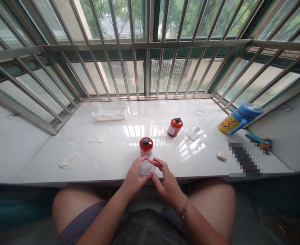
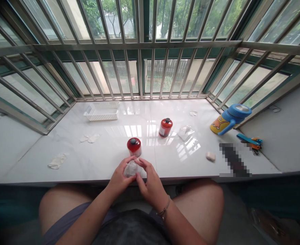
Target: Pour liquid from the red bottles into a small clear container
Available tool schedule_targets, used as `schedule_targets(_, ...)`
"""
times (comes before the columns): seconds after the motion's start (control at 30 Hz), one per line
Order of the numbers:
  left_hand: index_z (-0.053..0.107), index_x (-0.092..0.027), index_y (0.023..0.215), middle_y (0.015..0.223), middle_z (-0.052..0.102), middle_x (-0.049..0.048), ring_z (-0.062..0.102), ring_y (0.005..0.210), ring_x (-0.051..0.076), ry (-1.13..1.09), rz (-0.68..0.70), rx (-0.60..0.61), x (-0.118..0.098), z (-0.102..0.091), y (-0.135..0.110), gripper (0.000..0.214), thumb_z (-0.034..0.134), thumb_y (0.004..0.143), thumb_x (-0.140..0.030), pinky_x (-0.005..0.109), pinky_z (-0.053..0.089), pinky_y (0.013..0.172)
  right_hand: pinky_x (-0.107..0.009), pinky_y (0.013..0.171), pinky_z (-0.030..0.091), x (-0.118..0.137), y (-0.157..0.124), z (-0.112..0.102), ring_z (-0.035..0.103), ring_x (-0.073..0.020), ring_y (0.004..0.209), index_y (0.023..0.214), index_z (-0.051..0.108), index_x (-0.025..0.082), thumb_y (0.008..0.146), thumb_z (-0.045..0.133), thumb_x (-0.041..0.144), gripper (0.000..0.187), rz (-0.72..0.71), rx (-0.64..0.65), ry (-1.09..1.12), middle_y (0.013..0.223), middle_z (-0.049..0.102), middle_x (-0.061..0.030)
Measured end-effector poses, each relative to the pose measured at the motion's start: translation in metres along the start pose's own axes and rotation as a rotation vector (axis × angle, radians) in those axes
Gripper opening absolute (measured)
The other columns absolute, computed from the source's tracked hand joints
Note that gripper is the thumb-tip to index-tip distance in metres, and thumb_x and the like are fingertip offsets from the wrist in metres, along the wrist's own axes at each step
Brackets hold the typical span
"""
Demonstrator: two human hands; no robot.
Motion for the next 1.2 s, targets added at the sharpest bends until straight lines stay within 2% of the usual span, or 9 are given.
schedule_targets(0.27,0.060,-0.027,0.143,0.146,0.067,0.0105,0.063,0.139,0.033,0.029,0.064,-0.012,-0.008,0.013,0.001,0.065,0.084,0.083,-0.022,0.055,0.048,0.123,-0.052,0.110,0.059,-0.013,0.003,-0.013,0.072,-0.0275,0.120,0.150,0.050,0.029,0.105,0.062,0.028,0.047,0.041,-0.157,-0.095,0.129,0.074,-0.0101)
schedule_targets(0.4,0.059,-0.026,0.144,0.146,0.066,0.0116,0.063,0.138,0.032,0.042,0.091,-0.012,-0.008,0.017,0.000,0.062,0.081,0.086,-0.023,0.054,0.049,0.122,-0.052,0.106,0.061,-0.019,-0.001,-0.020,0.072,-0.0280,0.111,0.147,0.052,0.027,0.098,0.074,0.036,0.054,0.081,-0.218,-0.135,0.120,0.072,-0.0094)
schedule_targets(0.5,0.058,-0.026,0.145,0.147,0.066,0.0110,0.063,0.139,0.032,0.047,0.097,-0.013,-0.006,0.018,0.000,0.065,0.080,0.085,-0.020,0.054,0.049,0.122,-0.053,0.110,0.058,-0.021,-0.005,-0.021,0.070,-0.0294,0.119,0.150,0.047,0.025,0.094,0.078,0.039,0.065,0.109,-0.227,-0.117,0.126,0.070,-0.0116)
schedule_targets(0.6,0.058,-0.028,0.145,0.147,0.066,0.0091,0.062,0.139,0.032,0.050,0.089,-0.014,-0.005,0.019,0.000,0.073,0.083,0.079,-0.013,0.054,0.048,0.123,-0.055,0.121,0.050,-0.018,-0.009,-0.013,0.061,-0.0306,0.141,0.156,0.037,0.026,0.100,0.070,0.034,0.066,0.099,-0.147,-0.039,0.148,0.063,-0.0167)
schedule_targets(0.67,0.058,-0.029,0.145,0.146,0.066,0.0086,0.063,0.138,0.032,0.053,0.087,-0.019,-0.005,0.018,0.000,0.075,0.084,0.077,-0.012,0.053,0.049,0.123,-0.056,0.123,0.048,-0.018,-0.011,-0.007,0.058,-0.0302,0.146,0.158,0.032,0.026,0.103,0.064,0.031,0.064,0.093,-0.095,0.001,0.153,0.060,-0.0182)
schedule_targets(0.87,0.060,-0.029,0.143,0.144,0.067,0.0092,0.064,0.138,0.032,0.032,0.077,-0.011,-0.009,0.017,0.001,0.068,0.084,0.081,-0.017,0.055,0.049,0.122,-0.057,0.118,0.050,-0.027,-0.015,-0.019,0.068,-0.0284,0.126,0.147,0.041,0.025,0.102,0.062,0.031,0.050,0.138,-0.222,-0.064,0.125,0.067,-0.0118)
schedule_targets(0.93,0.061,-0.029,0.142,0.144,0.067,0.0089,0.063,0.138,0.032,0.029,0.072,-0.012,-0.009,0.017,0.002,0.068,0.086,0.080,-0.019,0.055,0.048,0.123,-0.056,0.120,0.049,-0.026,-0.014,-0.020,0.065,-0.0286,0.130,0.146,0.041,0.026,0.100,0.061,0.029,0.050,0.133,-0.231,-0.055,0.131,0.065,-0.0128)
schedule_targets(1.07,0.060,-0.030,0.143,0.146,0.066,0.0085,0.062,0.140,0.032,0.034,0.071,-0.012,-0.007,0.017,0.002,0.071,0.088,0.079,-0.017,0.055,0.047,0.124,-0.056,0.127,0.041,-0.020,-0.010,-0.009,0.052,-0.0278,0.151,0.155,0.030,0.027,0.097,0.057,0.018,0.065,0.100,-0.120,0.031,0.152,0.059,-0.0153)
schedule_targets(1.2,0.061,-0.030,0.143,0.144,0.068,0.0084,0.063,0.138,0.033,0.041,0.075,-0.014,-0.006,0.016,0.002,0.074,0.092,0.077,-0.022,0.055,0.048,0.123,-0.055,0.120,0.048,-0.026,-0.015,-0.012,0.064,-0.0279,0.134,0.147,0.038,0.026,0.095,0.058,0.019,0.056,0.127,-0.184,-0.008,0.131,0.067,-0.0124)
Point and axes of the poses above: each hand's wrist, its own y-axis towards the middle knuckle, its own z-axis out of the palm, x = y × z, the point moved 9 cm from there along y, towards the middle knuckle
